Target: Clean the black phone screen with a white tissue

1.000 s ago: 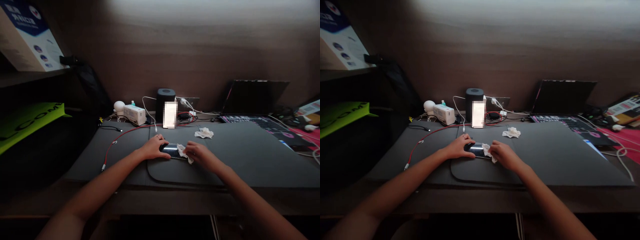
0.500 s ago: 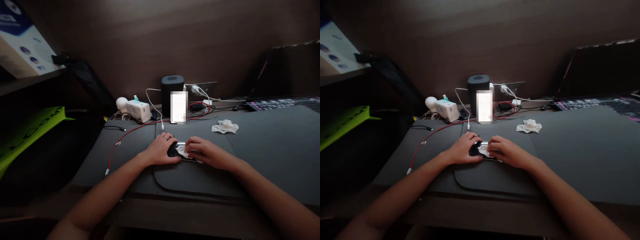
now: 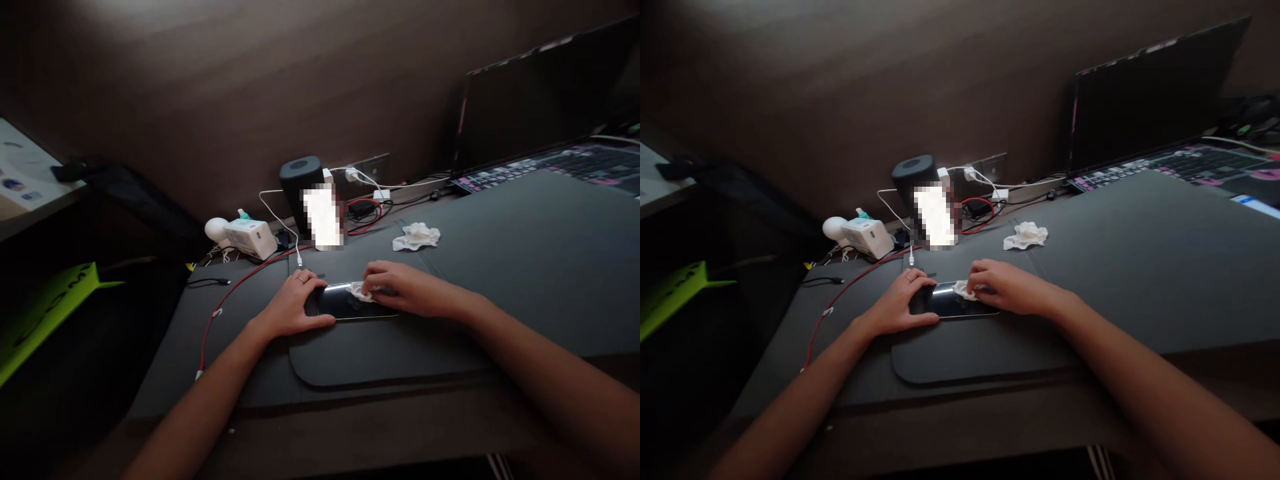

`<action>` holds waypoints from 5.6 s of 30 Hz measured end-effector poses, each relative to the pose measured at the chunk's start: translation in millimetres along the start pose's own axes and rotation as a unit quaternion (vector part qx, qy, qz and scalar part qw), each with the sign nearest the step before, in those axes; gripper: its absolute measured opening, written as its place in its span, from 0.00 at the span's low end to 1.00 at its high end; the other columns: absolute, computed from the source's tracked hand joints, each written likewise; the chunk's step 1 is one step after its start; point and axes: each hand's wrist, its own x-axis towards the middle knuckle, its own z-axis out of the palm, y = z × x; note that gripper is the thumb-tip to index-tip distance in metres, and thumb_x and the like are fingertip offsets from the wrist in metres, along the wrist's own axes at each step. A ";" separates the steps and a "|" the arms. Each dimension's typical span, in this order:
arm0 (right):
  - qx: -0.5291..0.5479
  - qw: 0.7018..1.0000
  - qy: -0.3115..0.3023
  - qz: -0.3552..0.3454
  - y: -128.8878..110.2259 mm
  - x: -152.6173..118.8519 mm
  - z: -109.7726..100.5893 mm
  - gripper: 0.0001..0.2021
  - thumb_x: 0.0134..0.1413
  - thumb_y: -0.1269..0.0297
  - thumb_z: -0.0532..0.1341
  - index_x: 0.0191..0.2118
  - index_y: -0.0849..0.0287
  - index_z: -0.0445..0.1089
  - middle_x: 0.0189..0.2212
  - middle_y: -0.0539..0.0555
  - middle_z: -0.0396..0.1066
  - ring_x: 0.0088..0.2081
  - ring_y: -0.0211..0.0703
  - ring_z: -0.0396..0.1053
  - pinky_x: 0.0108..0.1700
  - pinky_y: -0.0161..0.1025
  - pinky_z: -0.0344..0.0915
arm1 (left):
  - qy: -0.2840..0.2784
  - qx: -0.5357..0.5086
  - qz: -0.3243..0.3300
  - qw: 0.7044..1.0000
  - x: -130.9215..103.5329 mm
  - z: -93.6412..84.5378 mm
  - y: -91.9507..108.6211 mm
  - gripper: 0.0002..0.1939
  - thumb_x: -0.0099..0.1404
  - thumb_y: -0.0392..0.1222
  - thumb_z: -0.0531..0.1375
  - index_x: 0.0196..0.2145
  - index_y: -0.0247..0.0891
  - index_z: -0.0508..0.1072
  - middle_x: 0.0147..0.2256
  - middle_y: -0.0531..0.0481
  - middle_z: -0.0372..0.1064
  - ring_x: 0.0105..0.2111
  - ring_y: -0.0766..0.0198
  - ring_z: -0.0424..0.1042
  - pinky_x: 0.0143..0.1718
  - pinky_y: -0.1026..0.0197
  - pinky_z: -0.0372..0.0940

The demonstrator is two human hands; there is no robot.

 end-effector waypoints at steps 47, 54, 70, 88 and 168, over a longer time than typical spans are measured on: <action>-0.008 0.998 -0.064 0.018 -28.4 0.3 2.5 0.14 0.69 0.60 0.52 0.44 0.55 0.75 0.43 0.58 0.69 0.40 0.45 0.69 0.44 0.39 0.66 | 0.022 -0.007 0.022 0.999 6.3 10.2 -5.9 0.30 0.51 0.62 0.68 0.41 0.39 0.67 0.42 0.45 0.66 0.44 0.51 0.66 0.47 0.51 0.62; -0.041 0.996 -0.062 0.053 -18.1 -6.0 -10.4 0.13 0.68 0.63 0.51 0.42 0.56 0.74 0.37 0.55 0.67 0.34 0.42 0.68 0.37 0.37 0.64 | 0.026 -0.012 0.020 0.999 6.4 8.5 -3.5 0.29 0.51 0.62 0.68 0.41 0.39 0.67 0.43 0.45 0.66 0.45 0.51 0.66 0.48 0.52 0.62; -0.088 0.995 -0.036 -0.006 -36.6 33.5 24.4 0.12 0.68 0.66 0.53 0.38 0.59 0.74 0.34 0.55 0.66 0.31 0.40 0.67 0.35 0.36 0.63 | 0.012 0.005 0.017 1.000 5.3 8.0 -1.9 0.30 0.51 0.62 0.68 0.42 0.38 0.67 0.42 0.46 0.65 0.43 0.52 0.65 0.45 0.52 0.62; -0.112 0.992 0.048 -0.031 -14.2 -4.4 11.2 0.13 0.68 0.61 0.54 0.51 0.53 0.73 0.42 0.59 0.71 0.42 0.47 0.71 0.44 0.43 0.70 | 0.018 0.007 0.026 0.999 6.0 9.6 -3.8 0.31 0.52 0.64 0.66 0.43 0.39 0.67 0.43 0.45 0.65 0.44 0.52 0.65 0.47 0.51 0.61; -0.063 0.998 0.006 -0.018 -31.7 13.2 23.2 0.12 0.69 0.60 0.54 0.45 0.58 0.74 0.40 0.58 0.68 0.39 0.45 0.68 0.42 0.40 0.66 | 0.028 0.006 0.024 0.999 7.0 15.1 -4.5 0.32 0.51 0.63 0.68 0.45 0.39 0.67 0.44 0.44 0.66 0.46 0.50 0.65 0.49 0.50 0.62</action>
